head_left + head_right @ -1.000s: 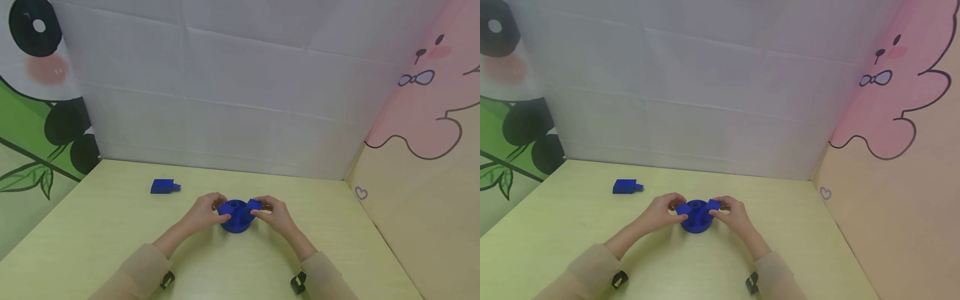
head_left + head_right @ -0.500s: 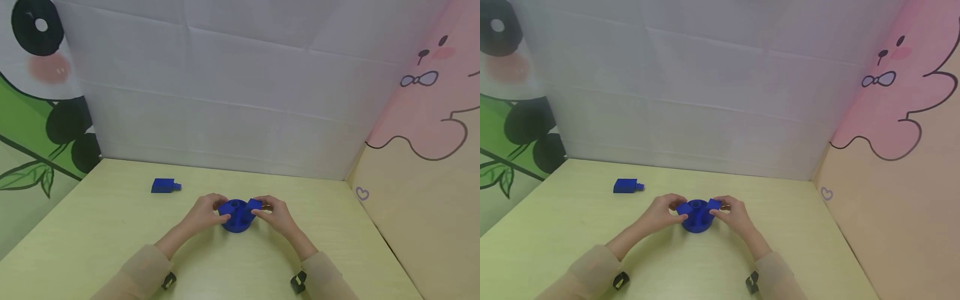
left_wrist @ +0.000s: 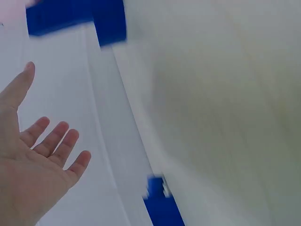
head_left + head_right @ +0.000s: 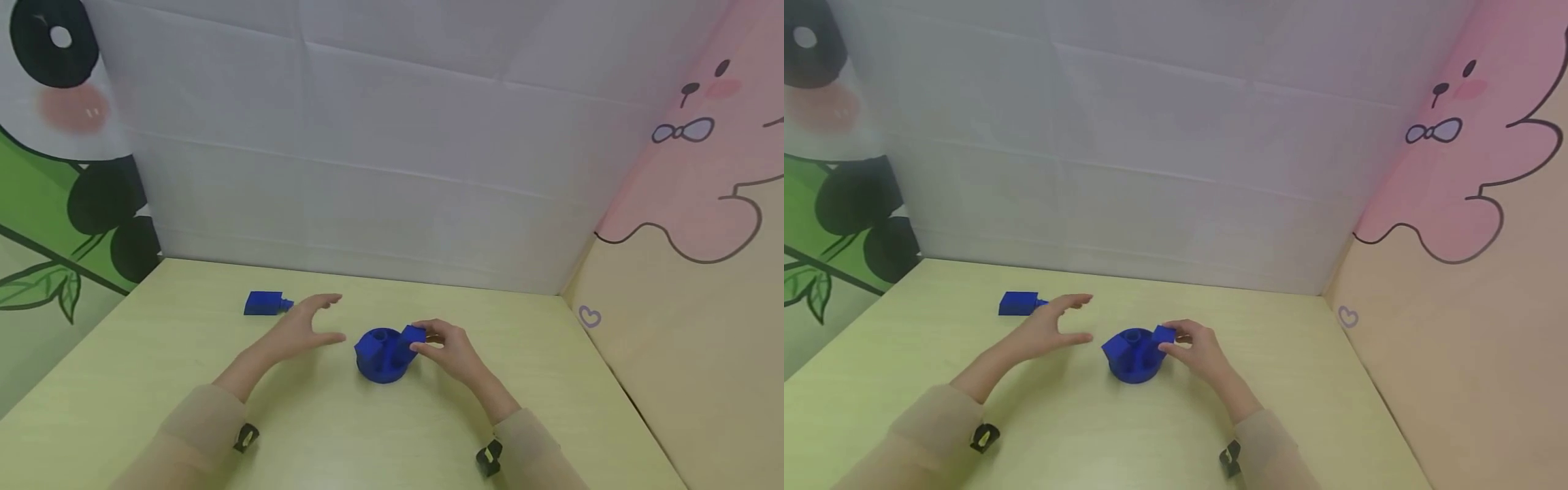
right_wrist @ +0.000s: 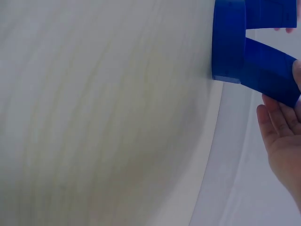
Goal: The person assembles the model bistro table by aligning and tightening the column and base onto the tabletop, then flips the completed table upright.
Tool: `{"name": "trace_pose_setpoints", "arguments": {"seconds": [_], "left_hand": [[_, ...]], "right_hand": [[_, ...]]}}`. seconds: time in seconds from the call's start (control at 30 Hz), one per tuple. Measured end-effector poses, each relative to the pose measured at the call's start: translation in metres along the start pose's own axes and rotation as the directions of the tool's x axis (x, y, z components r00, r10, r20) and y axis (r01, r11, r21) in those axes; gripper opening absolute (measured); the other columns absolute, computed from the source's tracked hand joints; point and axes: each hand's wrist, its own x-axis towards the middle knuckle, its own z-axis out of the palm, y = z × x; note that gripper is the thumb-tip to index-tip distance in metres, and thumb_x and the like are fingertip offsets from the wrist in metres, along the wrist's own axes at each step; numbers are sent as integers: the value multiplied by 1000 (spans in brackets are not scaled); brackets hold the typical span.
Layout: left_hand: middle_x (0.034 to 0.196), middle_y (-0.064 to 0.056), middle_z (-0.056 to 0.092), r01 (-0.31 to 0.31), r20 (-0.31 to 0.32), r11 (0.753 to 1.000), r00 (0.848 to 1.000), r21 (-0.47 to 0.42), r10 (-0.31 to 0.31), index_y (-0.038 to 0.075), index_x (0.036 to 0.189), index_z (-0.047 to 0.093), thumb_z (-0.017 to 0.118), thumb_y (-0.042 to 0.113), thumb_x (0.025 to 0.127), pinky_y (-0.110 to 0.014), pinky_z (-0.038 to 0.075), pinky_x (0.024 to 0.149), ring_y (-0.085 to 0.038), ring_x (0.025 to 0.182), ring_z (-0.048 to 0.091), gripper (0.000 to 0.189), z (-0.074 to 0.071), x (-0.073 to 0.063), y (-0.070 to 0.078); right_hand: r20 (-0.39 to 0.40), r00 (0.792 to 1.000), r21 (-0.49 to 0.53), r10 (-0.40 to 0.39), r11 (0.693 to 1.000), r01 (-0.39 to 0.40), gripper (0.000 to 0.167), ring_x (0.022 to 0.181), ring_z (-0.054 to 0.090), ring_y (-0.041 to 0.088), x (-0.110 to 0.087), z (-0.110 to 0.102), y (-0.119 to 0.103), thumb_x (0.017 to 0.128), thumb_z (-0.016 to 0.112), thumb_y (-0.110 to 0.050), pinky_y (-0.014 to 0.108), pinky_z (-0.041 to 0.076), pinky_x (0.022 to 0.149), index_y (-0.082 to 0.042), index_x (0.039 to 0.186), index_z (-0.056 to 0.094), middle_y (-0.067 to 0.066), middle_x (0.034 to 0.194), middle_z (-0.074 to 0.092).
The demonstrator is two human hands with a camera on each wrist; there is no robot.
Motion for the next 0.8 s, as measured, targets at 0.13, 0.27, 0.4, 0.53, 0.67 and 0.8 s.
{"name": "trace_pose_setpoints", "arguments": {"seconds": [0.13, 0.27, 0.4, 0.53, 0.67, 0.8], "left_hand": [[146, -19, 35, 48, -42, 996, 998, 76, -45, 9, 144, 35, 74, 40, 80, -60, 30, 104, -42, 133, 32, 81, -27, 2, -30], [147, -23, 30, 74, -71, 990, 995, 122, -66, 4, 144, 32, 74, 35, 81, -63, 22, 105, -46, 135, 24, 82, -49, 2, -59], [146, -29, 28, 106, -77, 986, 992, 130, -97, -1, 143, 30, 75, 29, 81, -65, 20, 104, -50, 133, 22, 83, -62, -1, -81], [144, -34, 25, 147, -49, 983, 989, 108, -143, -6, 143, 28, 75, 24, 81, -64, 20, 104, -53, 132, 21, 83, -68, -5, -98], [142, -38, 25, 184, -10, 976, 983, 120, -184, -9, 142, 26, 72, 23, 83, -65, 25, 101, -56, 127, 26, 82, -71, -4, -112], [138, -40, 29, 223, 20, 969, 974, 107, -227, -11, 141, 25, 68, 21, 87, -66, 29, 99, -56, 124, 32, 77, -73, -4, -122]], "right_hand": [[65, 998, -29, -18, 999, 20, 36, 100, 65, 26, 4, -5, 13, 86, 69, -19, 37, 50, 90, -5, 119, 62, 12, 111, 66], [145, 989, -46, -21, 999, 28, 38, 105, 63, 22, 8, -14, 18, 87, 68, -27, 37, 49, 93, -10, 120, 62, 5, 116, 65], [223, 974, -97, -35, 994, 58, 40, 108, 62, 18, 13, -22, 21, 87, 67, -30, 37, 47, 97, -14, 123, 61, 1, 119, 63], [296, 953, -125, -60, 987, 101, 39, 108, 61, 16, 20, -29, 22, 88, 66, -29, 38, 45, 98, -14, 124, 60, 1, 122, 62], [356, 931, -137, -83, 981, 140, 38, 107, 61, 17, 28, -36, 22, 90, 64, -26, 39, 45, 98, -11, 125, 59, 4, 123, 62], [404, 910, -141, -91, 977, 160, 37, 111, 59, 22, 36, -41, 22, 92, 62, -22, 42, 44, 99, -10, 127, 57, 6, 126, 59]]}}
